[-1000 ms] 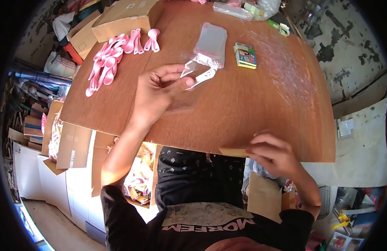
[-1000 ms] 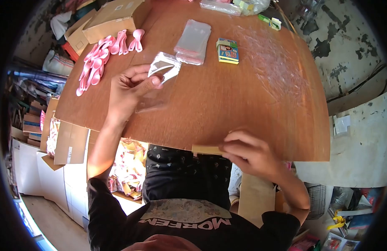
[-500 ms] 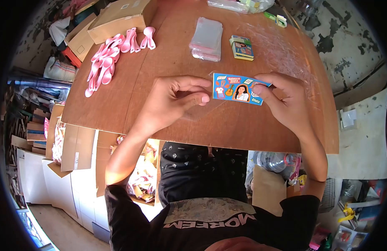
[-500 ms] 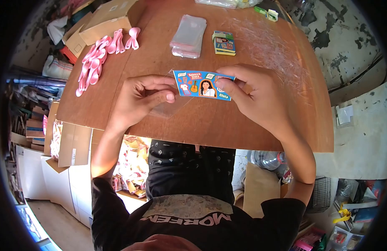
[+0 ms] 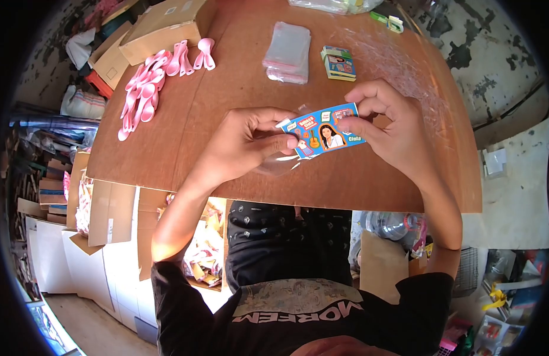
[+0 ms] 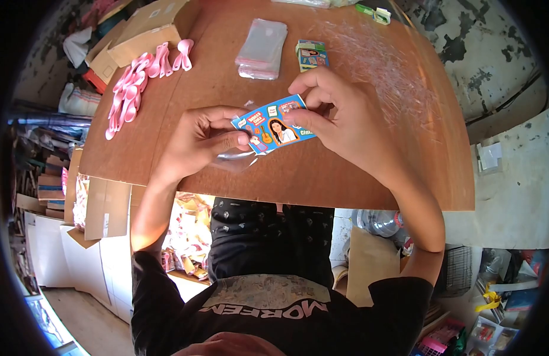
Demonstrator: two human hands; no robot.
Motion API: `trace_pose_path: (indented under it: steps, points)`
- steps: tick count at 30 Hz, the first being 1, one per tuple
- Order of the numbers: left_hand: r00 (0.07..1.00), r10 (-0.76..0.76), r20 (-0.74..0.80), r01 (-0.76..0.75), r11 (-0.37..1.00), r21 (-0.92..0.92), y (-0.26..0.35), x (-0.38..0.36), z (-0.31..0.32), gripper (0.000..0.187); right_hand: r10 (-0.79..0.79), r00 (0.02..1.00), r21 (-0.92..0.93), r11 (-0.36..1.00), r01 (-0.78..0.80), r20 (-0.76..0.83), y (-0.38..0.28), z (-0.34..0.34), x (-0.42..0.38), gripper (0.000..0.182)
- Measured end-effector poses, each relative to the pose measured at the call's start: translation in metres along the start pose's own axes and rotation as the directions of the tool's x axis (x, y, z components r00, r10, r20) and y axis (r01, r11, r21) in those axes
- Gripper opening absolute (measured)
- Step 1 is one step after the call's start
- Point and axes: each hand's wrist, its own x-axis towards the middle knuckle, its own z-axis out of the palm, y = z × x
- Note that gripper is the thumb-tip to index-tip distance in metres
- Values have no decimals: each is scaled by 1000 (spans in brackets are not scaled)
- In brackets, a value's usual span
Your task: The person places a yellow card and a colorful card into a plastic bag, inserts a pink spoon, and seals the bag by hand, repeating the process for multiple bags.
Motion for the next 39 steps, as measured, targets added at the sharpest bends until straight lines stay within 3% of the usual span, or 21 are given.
trace_pose_path:
  steps: [2,4,6,11,14,16,20,24,30,32,33,35,36,38,39]
  points:
    - [995,-93,-21,92,994,-51,3,0,4,28,-4,1000,73,997,4,11,-2,7,0,21]
    - [997,21,80,-18,999,-31,-2,4,7,29,-8,1000,140,990,5,18,-2,15,2,22]
    - [996,26,90,-24,999,-21,-4,6,8,28,-73,996,162,984,79,-47,3,22,3,23]
    - [995,77,-62,-82,994,-75,-4,4,5,28,-49,996,167,984,61,-74,8,20,1,12]
    - [996,62,-63,-67,994,-92,-3,4,4,28,-153,988,204,968,150,-1,10,21,0,9]
    - [994,86,-73,-91,993,-77,-4,5,8,28,-245,967,109,965,237,63,9,22,0,12]
    - [987,139,-76,-138,990,18,-3,7,11,33,-220,966,258,949,180,138,6,25,2,17]
    - [985,147,-91,-148,989,-7,-4,6,10,29,-218,964,243,954,176,156,8,23,3,17]
    - [981,159,-106,-155,987,51,2,4,12,37,-208,960,280,948,151,189,9,23,2,15]
    - [966,223,-131,-190,955,227,3,2,14,43,29,959,505,846,-173,280,8,22,1,15]
    - [966,223,-128,-191,955,227,3,2,15,43,31,960,504,846,-174,278,8,21,2,15]
    - [921,376,-99,-329,889,318,0,2,18,52,142,901,492,797,-349,409,10,16,7,12]
    - [921,377,-97,-330,889,317,-1,2,20,52,143,902,492,798,-348,406,11,17,7,12]
    - [906,389,-165,-323,889,324,-4,2,24,62,20,963,382,916,-125,268,15,22,7,14]
    - [907,389,-163,-323,889,325,-4,2,24,62,20,964,382,916,-124,266,14,22,8,14]
